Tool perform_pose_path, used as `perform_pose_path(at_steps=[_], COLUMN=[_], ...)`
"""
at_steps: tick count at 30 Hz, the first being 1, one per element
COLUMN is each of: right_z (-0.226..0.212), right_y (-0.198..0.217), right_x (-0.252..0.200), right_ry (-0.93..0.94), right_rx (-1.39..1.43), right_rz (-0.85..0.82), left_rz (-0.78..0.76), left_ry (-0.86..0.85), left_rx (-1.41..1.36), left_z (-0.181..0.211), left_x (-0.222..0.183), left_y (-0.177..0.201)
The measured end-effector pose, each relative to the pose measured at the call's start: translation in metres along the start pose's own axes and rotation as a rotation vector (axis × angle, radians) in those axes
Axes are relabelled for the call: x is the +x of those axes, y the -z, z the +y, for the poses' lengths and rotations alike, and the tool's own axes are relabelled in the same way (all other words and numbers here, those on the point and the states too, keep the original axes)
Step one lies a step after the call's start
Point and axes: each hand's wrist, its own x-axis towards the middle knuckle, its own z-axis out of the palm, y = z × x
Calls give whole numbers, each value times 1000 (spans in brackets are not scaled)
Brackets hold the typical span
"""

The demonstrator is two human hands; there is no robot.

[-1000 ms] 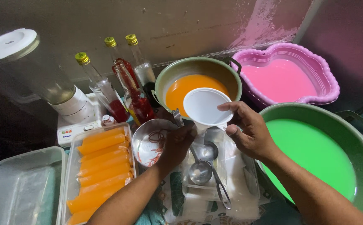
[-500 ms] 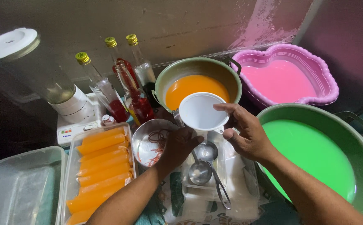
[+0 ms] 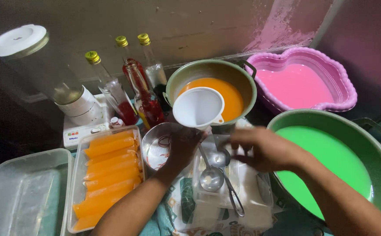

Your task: Filling small plastic bags with flavored liquid and tying them to make ice pops

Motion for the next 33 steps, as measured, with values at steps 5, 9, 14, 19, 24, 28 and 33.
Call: perform_pose_path(at_steps=[5,9,14,19,24,28,33], right_z=[-2,21,17,5,-12,-14,37], right_y=[-26,-57,-49,-17,7,32,49], right_x=[-13,-40,-47,-44,-46,-63,-83], right_ry=[-207,-9,135,259,312,116,-191], right_rx=[-305,-453,-428,-465,-413,-397,88], right_rz=[-802,-946,-647,-319,14,135,754], left_rz=[-37,-63,-46,19,82,72,-15], left_ry=[-203,-367,-270,-84,-98,-67,-241], left_rx=[292,267,177,-120,-260,-279,244], left_z=[-58,-48,-34,-39,-55,-41,-26], left_x=[11,9,4,5,11,8,4], left_y=[10,12,11,6,8,8,13])
